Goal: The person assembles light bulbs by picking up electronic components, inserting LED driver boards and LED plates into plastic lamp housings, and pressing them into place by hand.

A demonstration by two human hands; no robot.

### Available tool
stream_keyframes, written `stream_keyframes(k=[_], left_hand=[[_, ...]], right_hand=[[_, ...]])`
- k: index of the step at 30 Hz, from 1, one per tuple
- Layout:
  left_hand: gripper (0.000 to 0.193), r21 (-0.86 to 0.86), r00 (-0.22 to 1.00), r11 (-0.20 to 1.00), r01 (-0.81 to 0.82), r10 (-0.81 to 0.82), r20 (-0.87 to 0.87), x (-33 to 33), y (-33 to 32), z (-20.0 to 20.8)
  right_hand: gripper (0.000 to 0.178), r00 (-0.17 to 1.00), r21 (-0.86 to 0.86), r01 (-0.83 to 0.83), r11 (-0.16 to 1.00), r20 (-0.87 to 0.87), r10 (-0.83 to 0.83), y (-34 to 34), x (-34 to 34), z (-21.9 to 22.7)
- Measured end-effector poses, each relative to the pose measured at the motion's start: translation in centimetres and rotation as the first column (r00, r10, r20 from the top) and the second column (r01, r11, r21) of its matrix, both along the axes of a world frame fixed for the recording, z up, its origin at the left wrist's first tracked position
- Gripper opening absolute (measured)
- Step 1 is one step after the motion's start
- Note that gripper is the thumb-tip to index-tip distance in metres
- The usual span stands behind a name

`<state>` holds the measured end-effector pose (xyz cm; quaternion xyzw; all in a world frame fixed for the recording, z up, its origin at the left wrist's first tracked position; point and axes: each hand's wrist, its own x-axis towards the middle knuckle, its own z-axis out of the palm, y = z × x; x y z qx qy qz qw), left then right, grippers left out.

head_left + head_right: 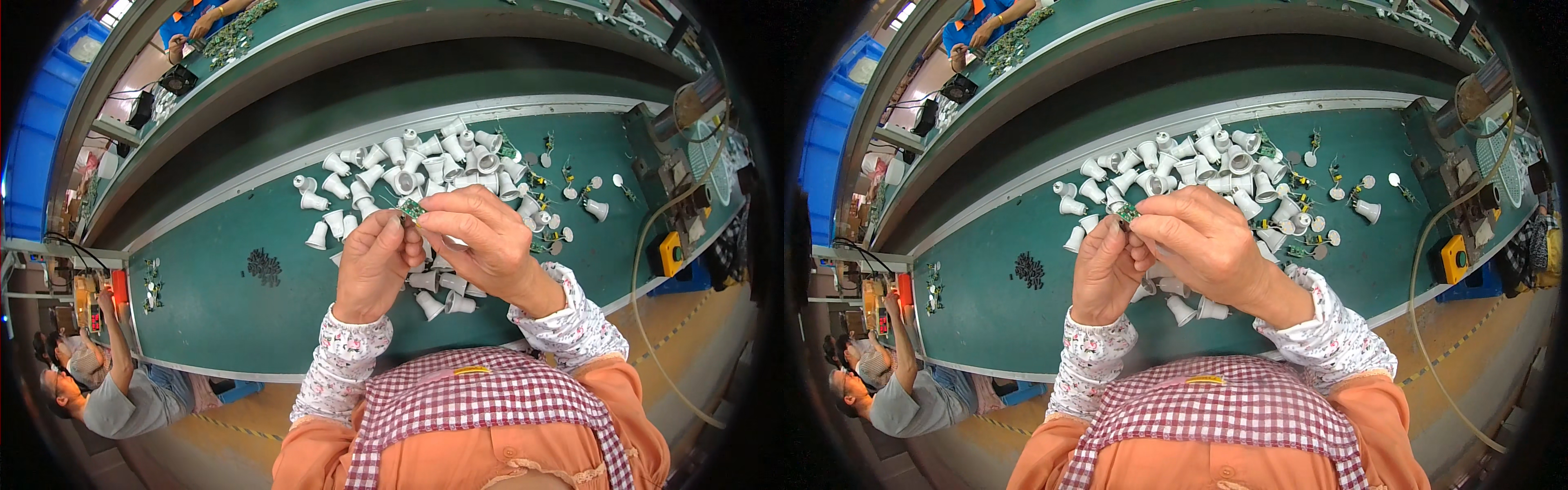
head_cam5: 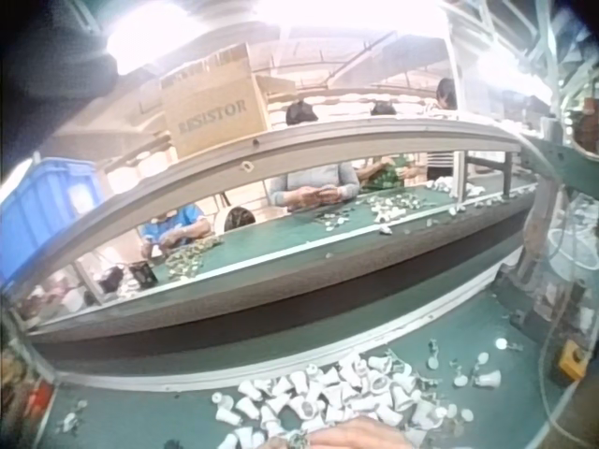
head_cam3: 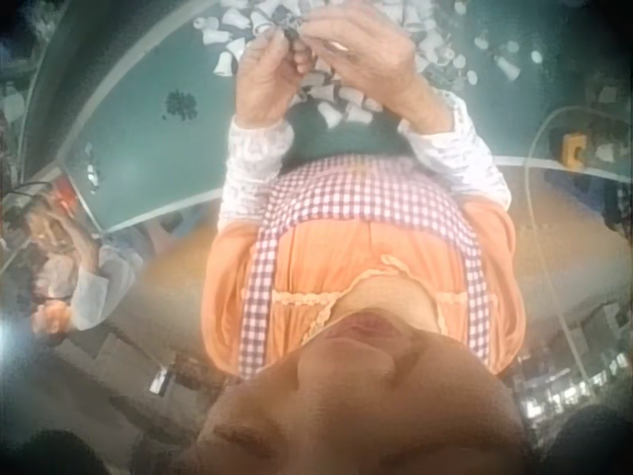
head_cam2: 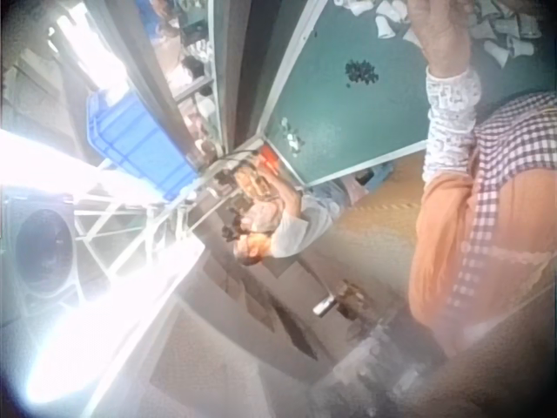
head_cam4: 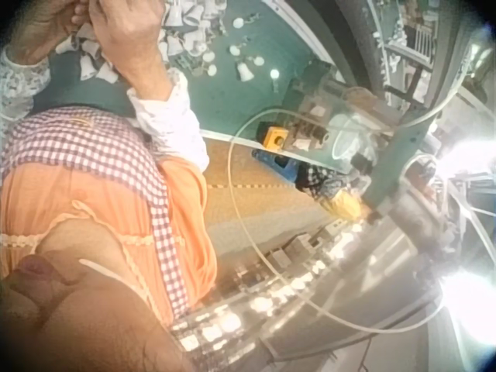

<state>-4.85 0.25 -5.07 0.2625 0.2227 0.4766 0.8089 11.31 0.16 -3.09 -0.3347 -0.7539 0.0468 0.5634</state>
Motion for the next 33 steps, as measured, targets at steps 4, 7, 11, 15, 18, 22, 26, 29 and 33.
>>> stream_keyframes(k=[4,7,11,15,18,22,26,29,33], left_hand=[[0.017,-0.004,0.999,0.999,0.032,-0.032,-0.016,-0.1,-0.1,0.3],[0.018,-0.029,0.999,0.998,0.047,-0.048,-0.012,-0.1,-0.2,0.6],[0.019,-0.062,0.998,0.996,0.067,-0.066,0.024,-0.2,-0.1,0.7],[0.018,-0.041,0.999,0.998,0.050,-0.051,-0.003,-0.2,-0.1,0.8],[0.018,-0.026,0.999,1.000,-0.012,0.011,-0.040,0.2,0.0,1.1],[0.018,0.061,0.969,0.989,-0.138,0.147,-0.197,0.7,0.1,1.7],[0.016,0.118,0.954,0.983,-0.141,0.167,-0.249,1.1,0.0,1.8],[0.018,0.433,0.793,0.882,-0.187,0.396,-0.462,0.7,0.1,0.9],[0.035,0.926,0.410,0.376,-0.037,0.851,-0.329,0.1,1.4,1.9]], right_hand=[[0.026,1.000,-0.008,-0.012,1.000,0.011,0.012,0.0,0.3,0.0],[0.025,0.998,-0.026,-0.052,0.998,-0.032,0.051,0.2,0.4,-0.2],[0.023,0.993,-0.020,-0.114,0.993,-0.040,0.113,0.6,0.6,-0.3],[0.022,0.989,0.007,-0.150,0.989,0.017,0.150,0.9,1.1,-0.1],[0.024,0.988,0.026,-0.150,0.988,0.045,0.149,1.1,1.3,0.0],[0.027,0.984,-0.351,-0.133,0.927,-0.158,0.081,-0.3,0.7,1.2],[0.019,0.966,-0.381,-0.110,0.918,-0.260,0.008,-0.1,0.6,0.4],[0.014,0.934,-0.434,-0.149,0.888,-0.357,-0.018,0.1,0.7,0.1],[0.014,0.915,-0.468,-0.232,0.853,-0.402,0.028,-0.1,1.0,0.4]])
